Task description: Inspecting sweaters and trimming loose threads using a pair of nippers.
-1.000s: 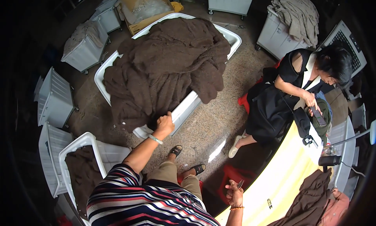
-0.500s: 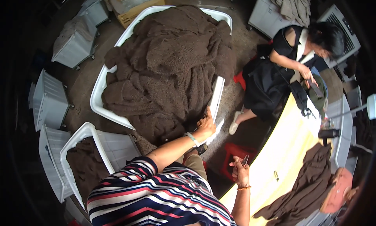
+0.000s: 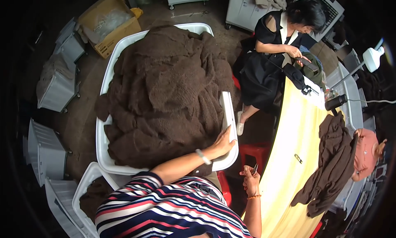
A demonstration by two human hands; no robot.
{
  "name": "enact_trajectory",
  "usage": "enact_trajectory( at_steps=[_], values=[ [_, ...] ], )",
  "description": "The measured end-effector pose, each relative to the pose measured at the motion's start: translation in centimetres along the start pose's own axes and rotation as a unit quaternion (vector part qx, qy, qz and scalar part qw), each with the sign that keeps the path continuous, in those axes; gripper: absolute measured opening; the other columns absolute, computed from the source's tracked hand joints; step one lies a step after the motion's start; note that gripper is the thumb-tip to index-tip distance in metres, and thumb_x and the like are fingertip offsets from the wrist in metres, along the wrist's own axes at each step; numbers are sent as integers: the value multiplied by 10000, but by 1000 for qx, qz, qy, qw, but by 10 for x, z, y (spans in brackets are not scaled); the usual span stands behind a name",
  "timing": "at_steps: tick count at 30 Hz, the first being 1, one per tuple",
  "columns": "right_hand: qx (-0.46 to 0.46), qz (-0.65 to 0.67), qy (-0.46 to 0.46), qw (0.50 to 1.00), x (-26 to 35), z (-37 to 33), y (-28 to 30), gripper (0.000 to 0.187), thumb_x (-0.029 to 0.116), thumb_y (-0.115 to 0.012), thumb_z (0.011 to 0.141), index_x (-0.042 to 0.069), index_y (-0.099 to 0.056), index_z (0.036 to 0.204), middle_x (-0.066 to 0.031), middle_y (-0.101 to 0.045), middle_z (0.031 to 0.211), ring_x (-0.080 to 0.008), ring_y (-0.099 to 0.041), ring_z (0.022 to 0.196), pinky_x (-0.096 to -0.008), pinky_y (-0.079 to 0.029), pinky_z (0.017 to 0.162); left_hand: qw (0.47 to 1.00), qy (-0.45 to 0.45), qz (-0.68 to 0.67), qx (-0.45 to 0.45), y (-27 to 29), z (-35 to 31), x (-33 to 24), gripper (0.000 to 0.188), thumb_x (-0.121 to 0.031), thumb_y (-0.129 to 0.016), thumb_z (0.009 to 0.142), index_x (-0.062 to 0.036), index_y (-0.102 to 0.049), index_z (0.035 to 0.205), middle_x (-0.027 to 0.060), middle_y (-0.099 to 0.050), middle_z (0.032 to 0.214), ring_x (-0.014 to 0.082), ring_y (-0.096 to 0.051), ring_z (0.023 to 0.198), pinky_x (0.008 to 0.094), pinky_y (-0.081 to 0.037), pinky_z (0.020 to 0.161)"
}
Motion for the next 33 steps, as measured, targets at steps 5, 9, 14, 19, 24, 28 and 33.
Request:
enact_trajectory(
  at_steps=[5, 9, 14, 19, 24, 28, 33],
  values=[
    [-7, -26, 119, 992, 44, -8, -34, 182, 239, -616, 916, 69, -628, 981, -2, -611, 686, -9, -328, 370, -187, -226, 313, 867, -180, 317, -340, 174, -15, -38, 589, -188, -666, 759, -73, -451, 1294, 170, -465, 1194, 341, -438, 1065, 494, -361, 886],
    [39, -53, 203, 977, 87, -3, -77, 200, 175, -635, 903, 17, -629, 1026, -14, -638, 746, -32, -494, 556, -189, -366, 468, 912, -10, 248, -326, 298, 12, -24, 500, -154, -719, 762, -20, -545, 1211, 196, -556, 1161, 381, -514, 1090, 457, -410, 942],
    [112, -117, 305, 939, 138, -5, -137, 261, 170, -653, 896, -31, -612, 1057, 2, -629, 789, -49, -551, 706, -191, -426, 624, 975, -188, 100, -61, 288, -61, -35, 186, -38, -714, 730, 31, -576, 835, 138, -575, 813, 299, -579, 756, 354, -466, 680],
    [151, -91, 322, 930, 171, -1, -196, 462, 278, -724, 842, -18, -577, 1165, -26, -648, 888, -51, -549, 722, -195, -428, 619, 952, -172, 7, 253, 253, -167, -42, 210, 19, -709, 693, 28, -595, 869, 118, -546, 807, 250, -571, 754, 345, -455, 662],
    [114, -207, 454, 859, 190, 17, -261, 766, 322, -807, 743, -20, -446, 1326, -148, -615, 1143, -172, -598, 929, -300, -475, 832, 932, 46, -93, 346, 237, -196, -8, 290, -52, -687, 757, 18, -632, 1032, 79, -600, 885, 188, -591, 829, 278, -461, 738],
    [72, -337, 458, 819, 195, 39, -297, 581, 250, -740, 775, 44, -502, 1264, -230, -621, 1067, -390, -599, 949, -397, -480, 826, 962, 7, -60, 267, 249, -189, -15, 322, -98, -723, 765, -6, -637, 1061, 68, -614, 884, 189, -590, 815, 283, -470, 740],
    [129, -321, 446, 826, 167, 52, -276, 207, 159, -681, 786, -10, -564, 770, -221, -564, 721, -398, -572, 731, -453, -441, 644, 945, -120, 285, -108, 295, -137, -54, 629, -189, -818, 650, -36, -561, 1203, 165, -522, 1208, 307, -524, 1095, 397, -442, 902]
  ],
)
Point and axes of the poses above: each hand's wrist, its own z-axis towards the middle knuckle, its own y-axis out of the back of the hand, x = y × z, the point moved 2 cm from there along z, towards the middle knuckle
